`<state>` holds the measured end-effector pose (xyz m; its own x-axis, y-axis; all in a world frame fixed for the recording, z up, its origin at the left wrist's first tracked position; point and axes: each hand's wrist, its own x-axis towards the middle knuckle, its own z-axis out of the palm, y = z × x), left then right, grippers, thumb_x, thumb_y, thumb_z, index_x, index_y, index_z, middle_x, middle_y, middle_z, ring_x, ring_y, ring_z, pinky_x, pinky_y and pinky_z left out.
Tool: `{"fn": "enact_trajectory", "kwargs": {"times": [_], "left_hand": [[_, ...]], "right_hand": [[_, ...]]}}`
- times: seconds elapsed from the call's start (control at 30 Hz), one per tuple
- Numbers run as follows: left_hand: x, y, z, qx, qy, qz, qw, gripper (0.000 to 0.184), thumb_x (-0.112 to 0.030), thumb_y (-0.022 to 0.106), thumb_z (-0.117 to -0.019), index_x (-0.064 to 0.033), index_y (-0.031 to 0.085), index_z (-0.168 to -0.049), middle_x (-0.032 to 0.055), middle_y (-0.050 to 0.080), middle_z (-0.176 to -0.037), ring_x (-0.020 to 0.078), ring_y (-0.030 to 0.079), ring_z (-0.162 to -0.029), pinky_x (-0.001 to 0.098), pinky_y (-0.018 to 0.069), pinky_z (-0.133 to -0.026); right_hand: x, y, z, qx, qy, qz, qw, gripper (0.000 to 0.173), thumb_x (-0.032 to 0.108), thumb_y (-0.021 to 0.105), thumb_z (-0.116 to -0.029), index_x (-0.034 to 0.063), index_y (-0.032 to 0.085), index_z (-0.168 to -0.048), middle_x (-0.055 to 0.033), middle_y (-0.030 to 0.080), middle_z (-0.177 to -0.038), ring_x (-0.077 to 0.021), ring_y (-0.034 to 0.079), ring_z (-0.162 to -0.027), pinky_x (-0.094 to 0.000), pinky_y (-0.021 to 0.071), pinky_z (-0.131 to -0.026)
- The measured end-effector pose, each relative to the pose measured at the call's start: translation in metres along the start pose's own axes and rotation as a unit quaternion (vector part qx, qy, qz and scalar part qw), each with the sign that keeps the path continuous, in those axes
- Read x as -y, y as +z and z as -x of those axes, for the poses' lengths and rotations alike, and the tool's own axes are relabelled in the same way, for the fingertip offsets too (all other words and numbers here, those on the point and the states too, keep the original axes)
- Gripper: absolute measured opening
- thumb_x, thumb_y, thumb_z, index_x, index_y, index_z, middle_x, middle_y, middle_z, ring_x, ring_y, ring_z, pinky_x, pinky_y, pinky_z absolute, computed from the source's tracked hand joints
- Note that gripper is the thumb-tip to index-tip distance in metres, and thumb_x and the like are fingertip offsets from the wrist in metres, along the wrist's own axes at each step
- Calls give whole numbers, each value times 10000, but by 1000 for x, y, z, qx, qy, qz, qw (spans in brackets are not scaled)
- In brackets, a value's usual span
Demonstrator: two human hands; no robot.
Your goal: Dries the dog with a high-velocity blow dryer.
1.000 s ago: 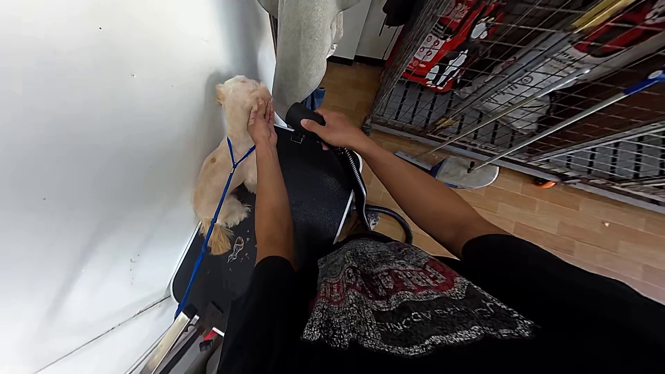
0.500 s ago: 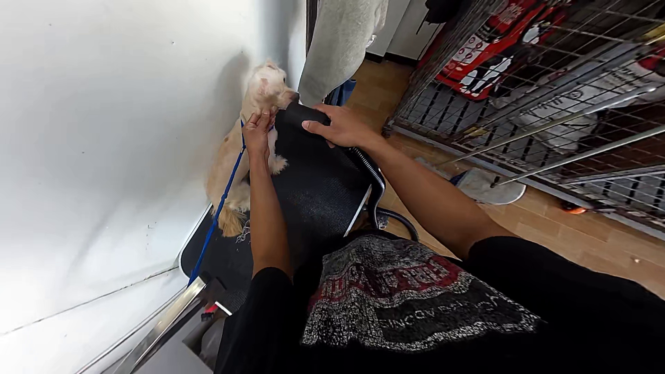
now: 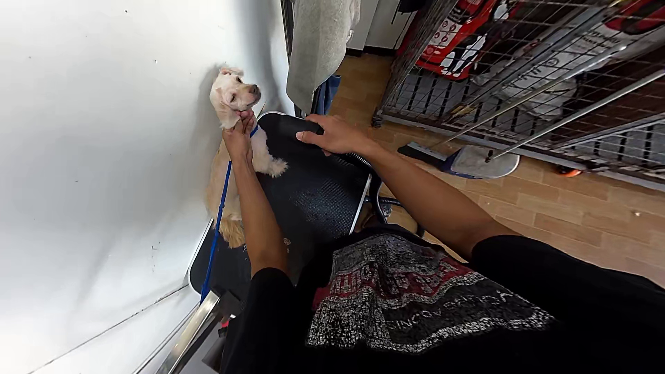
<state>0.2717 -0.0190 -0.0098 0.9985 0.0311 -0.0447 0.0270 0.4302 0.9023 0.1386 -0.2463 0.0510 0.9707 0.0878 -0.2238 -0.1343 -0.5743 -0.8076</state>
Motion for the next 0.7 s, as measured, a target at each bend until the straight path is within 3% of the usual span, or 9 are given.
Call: {"fn": "enact_trajectory", "kwargs": {"times": [0.13, 0.27, 0.33, 0.4, 0.47, 0.53, 0.57, 0.63, 0.7], "left_hand": [[-11, -20, -1, -12, 34, -19, 999, 183, -5, 438, -1067, 30, 538, -1216, 113, 702, -991, 200, 717, -896, 354, 609, -845], [-16, -23, -4, -38, 14, -23, 999, 225, -112, 432, -1099, 6, 474, -1285, 151, 699, -1082, 221, 726, -935, 370, 605, -852], [-7, -25, -12, -70, 66, -106, 990, 382, -15, 546, -1015, 23, 363, -1348, 150, 606, -1058, 205, 685, -878, 370, 612, -802], [-1, -31, -19, -115, 123, -168, 971, 558, -20, 634, -922, 31, 317, -1379, 144, 548, -1053, 184, 639, -850, 360, 600, -755], [2, -48, -20, -133, 175, -123, 968, 492, -10, 604, -920, 39, 370, -1350, 160, 563, -1118, 205, 638, -939, 390, 596, -808], [1, -60, -18, -107, 232, -41, 966, 320, -25, 464, -958, 26, 464, -1275, 130, 598, -1135, 195, 633, -1018, 394, 572, -871], [0, -62, -16, -84, 249, -6, 965, 320, -67, 387, -986, 20, 482, -1278, 125, 607, -1184, 195, 624, -1082, 398, 554, -927], [-6, -65, -10, -45, 251, 11, 967, 437, -218, 282, -1089, 33, 416, -1421, 144, 551, -1360, 194, 559, -1235, 379, 472, -1068], [-13, -53, -7, -24, 262, -65, 963, 454, -259, 334, -1124, 70, 421, -1425, 155, 556, -1382, 181, 558, -1263, 367, 450, -1110]], "right_hand": [[3, 17, 0, -4, -9, -27, 1000, 599, 572, 546, -1010, 135, 538, -1420, -130, 687, -888, -213, 643, -590, -423, 580, -588], [6, 29, -1, -12, -16, -26, 999, 603, 573, 550, -1005, 142, 539, -1428, -133, 693, -913, -224, 653, -621, -450, 581, -620], [3, 30, -3, -21, -6, -32, 999, 613, 583, 543, -1004, 139, 524, -1427, -133, 687, -927, -224, 656, -632, -450, 585, -631], [0, 25, -3, 3, -6, -28, 1000, 599, 569, 545, -1012, 128, 530, -1417, -138, 688, -913, -218, 652, -606, -432, 587, -605], [-2, 24, 1, 39, -19, -20, 999, 587, 559, 557, -1010, 142, 535, -1423, -132, 689, -919, -205, 646, -592, -414, 585, -585], [1, 25, 7, 43, -26, -24, 998, 577, 546, 566, -1011, 150, 536, -1429, -127, 690, -927, -199, 644, -591, -405, 586, -581], [2, 26, 11, 42, -28, -28, 998, 576, 536, 567, -1014, 143, 534, -1434, -132, 693, -934, -205, 648, -599, -413, 587, -590], [1, 31, 18, 58, -48, -31, 997, 567, 510, 579, -1016, 119, 543, -1426, -132, 695, -929, -201, 650, -602, -408, 587, -584], [2, 38, 24, 82, -63, -44, 994, 549, 483, 600, -1014, 122, 548, -1425, -118, 699, -934, -181, 646, -597, -383, 584, -575]]}}
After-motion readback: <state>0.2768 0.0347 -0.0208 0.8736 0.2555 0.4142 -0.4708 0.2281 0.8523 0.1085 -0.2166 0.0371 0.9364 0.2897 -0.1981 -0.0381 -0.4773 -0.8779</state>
